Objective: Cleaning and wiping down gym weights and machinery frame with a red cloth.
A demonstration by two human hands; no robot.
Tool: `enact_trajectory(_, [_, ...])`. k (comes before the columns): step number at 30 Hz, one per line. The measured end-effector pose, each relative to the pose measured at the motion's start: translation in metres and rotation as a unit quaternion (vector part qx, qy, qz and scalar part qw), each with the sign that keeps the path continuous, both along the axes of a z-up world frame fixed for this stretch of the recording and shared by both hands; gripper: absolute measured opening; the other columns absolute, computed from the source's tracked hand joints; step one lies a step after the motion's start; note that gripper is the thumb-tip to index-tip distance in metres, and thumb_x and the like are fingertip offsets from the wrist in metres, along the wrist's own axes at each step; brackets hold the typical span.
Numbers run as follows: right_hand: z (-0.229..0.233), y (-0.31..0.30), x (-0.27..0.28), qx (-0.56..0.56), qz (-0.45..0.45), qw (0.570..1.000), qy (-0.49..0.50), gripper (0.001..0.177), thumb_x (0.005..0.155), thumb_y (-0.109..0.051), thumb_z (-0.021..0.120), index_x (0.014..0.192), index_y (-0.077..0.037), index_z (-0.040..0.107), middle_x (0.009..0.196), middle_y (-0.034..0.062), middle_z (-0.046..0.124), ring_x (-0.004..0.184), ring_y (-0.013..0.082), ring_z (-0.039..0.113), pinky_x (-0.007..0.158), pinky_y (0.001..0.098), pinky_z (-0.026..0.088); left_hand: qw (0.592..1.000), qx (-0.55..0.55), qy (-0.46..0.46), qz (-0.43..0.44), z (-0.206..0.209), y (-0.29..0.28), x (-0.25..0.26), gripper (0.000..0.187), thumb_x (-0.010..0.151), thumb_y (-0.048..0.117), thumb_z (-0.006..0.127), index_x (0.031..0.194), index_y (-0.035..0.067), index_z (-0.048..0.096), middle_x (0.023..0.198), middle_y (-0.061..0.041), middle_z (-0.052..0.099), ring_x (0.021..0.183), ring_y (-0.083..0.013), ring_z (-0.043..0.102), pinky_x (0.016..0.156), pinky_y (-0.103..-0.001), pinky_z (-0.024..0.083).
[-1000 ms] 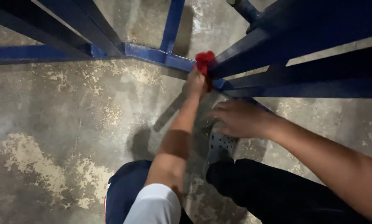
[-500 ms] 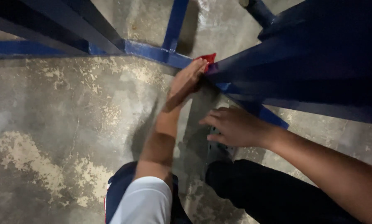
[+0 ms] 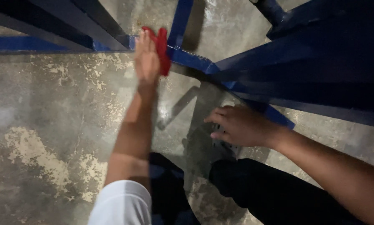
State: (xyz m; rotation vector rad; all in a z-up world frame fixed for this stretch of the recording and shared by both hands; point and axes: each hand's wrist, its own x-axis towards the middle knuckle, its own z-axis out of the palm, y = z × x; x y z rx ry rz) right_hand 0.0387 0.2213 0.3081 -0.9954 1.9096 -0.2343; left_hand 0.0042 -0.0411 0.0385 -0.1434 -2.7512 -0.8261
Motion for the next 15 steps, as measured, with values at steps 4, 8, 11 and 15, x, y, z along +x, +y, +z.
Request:
enact_trajectory(4, [0.007, -0.004, 0.008, 0.01, 0.009, 1.0, 0.007, 0.051, 0.093, -0.041, 0.065, 0.137, -0.014, 0.059, 0.126, 0.0044, 0.061, 0.117, 0.0255, 0.061, 0.096, 0.0442, 0.048, 0.998, 0.028, 0.039, 0.045, -0.035, 0.041, 0.029, 0.045, 0.11, 0.018, 0.043, 0.152, 0.001, 0.05, 0.157, -0.021, 0.048, 0.151, -0.0344, 0.042, 0.127, -0.048, 0.031])
enact_trajectory(8, [0.007, -0.006, 0.014, -0.002, 0.019, 0.999, 0.042, 0.05, 0.09, -0.039, 0.067, 0.132, -0.013, 0.063, 0.125, 0.0067, 0.064, 0.116, 0.0284, 0.061, 0.095, 0.0457, 0.048, 0.998, 0.044, 0.026, 0.026, -0.003, 0.102, -0.002, 0.043, 0.111, 0.025, 0.046, 0.149, 0.006, 0.052, 0.155, -0.018, 0.049, 0.151, -0.0358, 0.04, 0.127, -0.05, 0.029])
enact_trajectory(11, [0.003, -0.008, 0.018, -0.01, 0.012, 0.999, 0.039, 0.048, 0.089, -0.037, 0.069, 0.131, -0.012, 0.065, 0.122, 0.008, 0.065, 0.115, 0.0295, 0.061, 0.094, 0.0452, 0.049, 0.996, 0.003, 0.013, -0.086, -0.008, 0.076, -0.001, 0.05, 0.103, 0.029, 0.055, 0.149, 0.011, 0.05, 0.155, -0.014, 0.047, 0.148, -0.0357, 0.041, 0.124, -0.049, 0.031])
enact_trajectory(15, [0.007, -0.017, 0.017, -0.014, 0.004, 1.0, 0.026, 0.046, 0.089, -0.033, 0.072, 0.128, -0.011, 0.065, 0.121, 0.0076, 0.065, 0.112, 0.0289, 0.064, 0.092, 0.0434, 0.052, 0.991, -0.096, -0.016, -0.09, -0.008, 0.011, 0.015, 0.072, 0.09, 0.02, 0.06, 0.157, 0.009, 0.038, 0.164, -0.014, 0.039, 0.152, -0.0308, 0.035, 0.126, -0.045, 0.026])
